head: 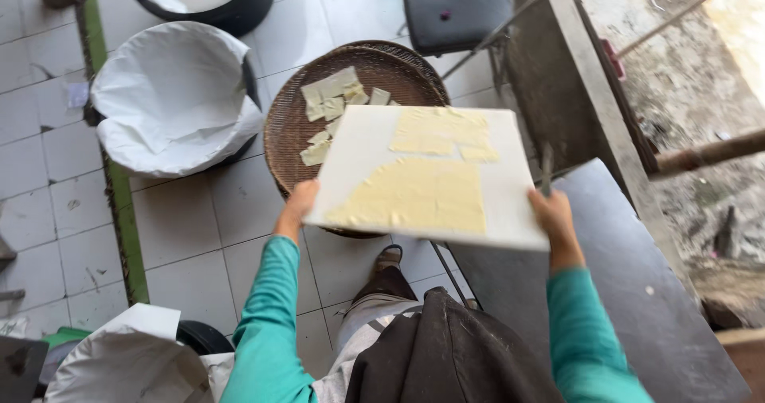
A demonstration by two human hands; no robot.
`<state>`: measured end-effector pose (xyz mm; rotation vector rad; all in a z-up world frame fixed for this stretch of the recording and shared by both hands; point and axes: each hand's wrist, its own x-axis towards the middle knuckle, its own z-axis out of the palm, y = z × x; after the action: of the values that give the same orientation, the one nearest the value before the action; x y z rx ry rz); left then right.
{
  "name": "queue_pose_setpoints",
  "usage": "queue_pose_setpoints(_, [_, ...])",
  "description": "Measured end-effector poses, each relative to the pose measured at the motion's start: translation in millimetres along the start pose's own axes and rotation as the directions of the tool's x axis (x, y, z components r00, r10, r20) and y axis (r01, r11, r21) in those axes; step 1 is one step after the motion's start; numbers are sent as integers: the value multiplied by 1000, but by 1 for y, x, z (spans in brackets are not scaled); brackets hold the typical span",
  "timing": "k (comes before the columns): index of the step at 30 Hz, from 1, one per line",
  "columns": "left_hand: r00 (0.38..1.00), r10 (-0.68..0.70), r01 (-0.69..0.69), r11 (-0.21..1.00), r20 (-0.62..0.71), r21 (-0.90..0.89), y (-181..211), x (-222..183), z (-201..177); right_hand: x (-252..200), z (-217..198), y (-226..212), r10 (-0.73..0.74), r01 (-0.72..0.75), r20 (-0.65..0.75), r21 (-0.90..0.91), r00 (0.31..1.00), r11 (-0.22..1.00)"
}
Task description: The person cuts a large sheet of pale dough into smaller rectangular pieces using a knife on a white cutting board. The cut pieces are then transferred into a woven basket. The person repeats this process with multiple sheets of dough.
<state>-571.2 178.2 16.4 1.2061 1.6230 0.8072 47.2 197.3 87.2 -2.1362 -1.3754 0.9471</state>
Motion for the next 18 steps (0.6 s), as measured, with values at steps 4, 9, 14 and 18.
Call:
queue_pose_setpoints(4, [845, -532, 512, 777, 53, -366, -13, 31, -60, 139, 60, -136, 82, -42, 234, -173, 969, 984])
queue_pose_setpoints(9, [739, -637, 653, 595, 219, -469, -35, -22, -33, 145, 64, -135, 158, 1, 320, -447, 934, 894])
queue_pose_setpoints(14, [824, -533, 553, 684, 191, -475, -40, -91, 23, -13, -16, -38, 191, -152, 122, -272, 974, 950])
queue_pose_setpoints(18, [954, -185, 252, 921, 234, -297, 5, -103, 59, -195, -68, 35, 233, -204, -111, 223, 966, 953])
